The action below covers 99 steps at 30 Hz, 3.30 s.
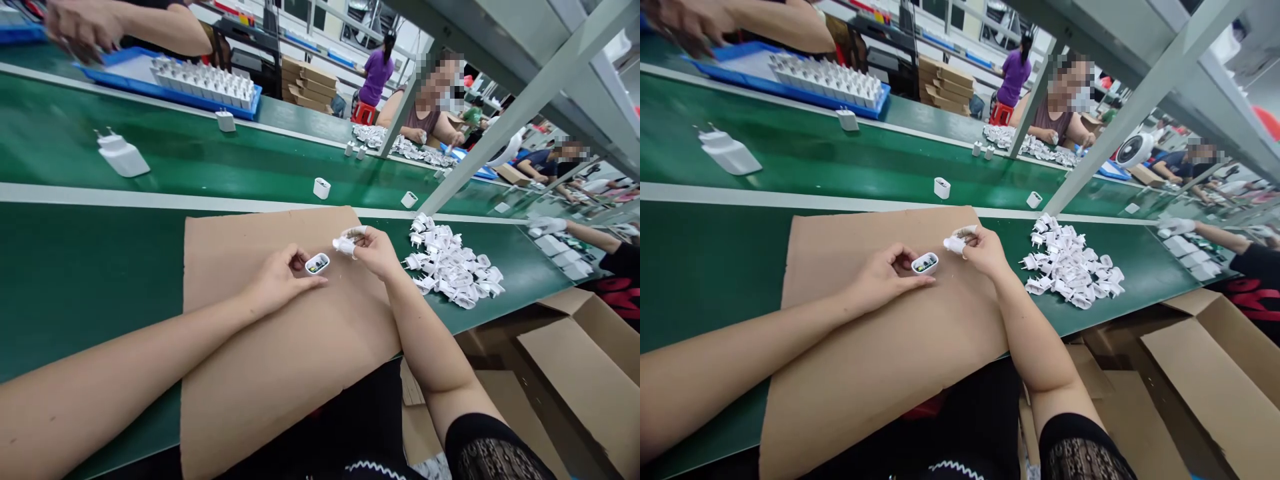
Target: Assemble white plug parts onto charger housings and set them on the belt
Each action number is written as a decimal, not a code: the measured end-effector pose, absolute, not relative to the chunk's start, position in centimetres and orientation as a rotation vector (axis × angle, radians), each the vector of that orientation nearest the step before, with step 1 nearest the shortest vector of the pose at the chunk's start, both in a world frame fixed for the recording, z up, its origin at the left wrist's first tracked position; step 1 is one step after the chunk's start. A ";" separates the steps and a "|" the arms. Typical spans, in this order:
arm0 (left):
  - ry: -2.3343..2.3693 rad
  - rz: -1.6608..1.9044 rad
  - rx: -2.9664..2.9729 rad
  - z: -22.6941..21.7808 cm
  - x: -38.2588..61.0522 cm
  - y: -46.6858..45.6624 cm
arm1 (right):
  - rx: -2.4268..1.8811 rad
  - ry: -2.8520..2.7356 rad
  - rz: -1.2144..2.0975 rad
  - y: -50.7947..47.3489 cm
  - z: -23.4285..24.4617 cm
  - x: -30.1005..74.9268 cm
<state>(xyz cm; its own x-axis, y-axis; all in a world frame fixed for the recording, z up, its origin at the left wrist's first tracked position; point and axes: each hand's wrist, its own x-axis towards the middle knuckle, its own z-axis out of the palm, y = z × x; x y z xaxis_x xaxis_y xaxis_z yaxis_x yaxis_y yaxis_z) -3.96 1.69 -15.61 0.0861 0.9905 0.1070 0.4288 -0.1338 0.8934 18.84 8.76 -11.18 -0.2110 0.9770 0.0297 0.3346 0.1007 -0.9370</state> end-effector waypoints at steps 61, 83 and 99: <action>1.254 0.923 1.580 -14.8 -4.9 2.7 | -1.158 -2.423 0.267 2.0 -8.5 14.6; 1.216 0.925 1.752 -14.4 -3.6 2.0 | -1.222 -1.976 0.754 3.4 -11.5 15.5; 2.289 0.855 1.700 -12.1 -12.3 19.4 | -2.650 -1.479 0.133 8.3 -10.0 25.8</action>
<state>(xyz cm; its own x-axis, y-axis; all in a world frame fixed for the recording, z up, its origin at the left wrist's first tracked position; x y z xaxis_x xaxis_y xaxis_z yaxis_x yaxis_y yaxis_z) -12.28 19.39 -12.09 -0.3384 0.9195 0.1998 0.8253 0.1881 0.5324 25.84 8.31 -10.02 0.5233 0.8518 -0.0261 0.8427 -0.5218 -0.1325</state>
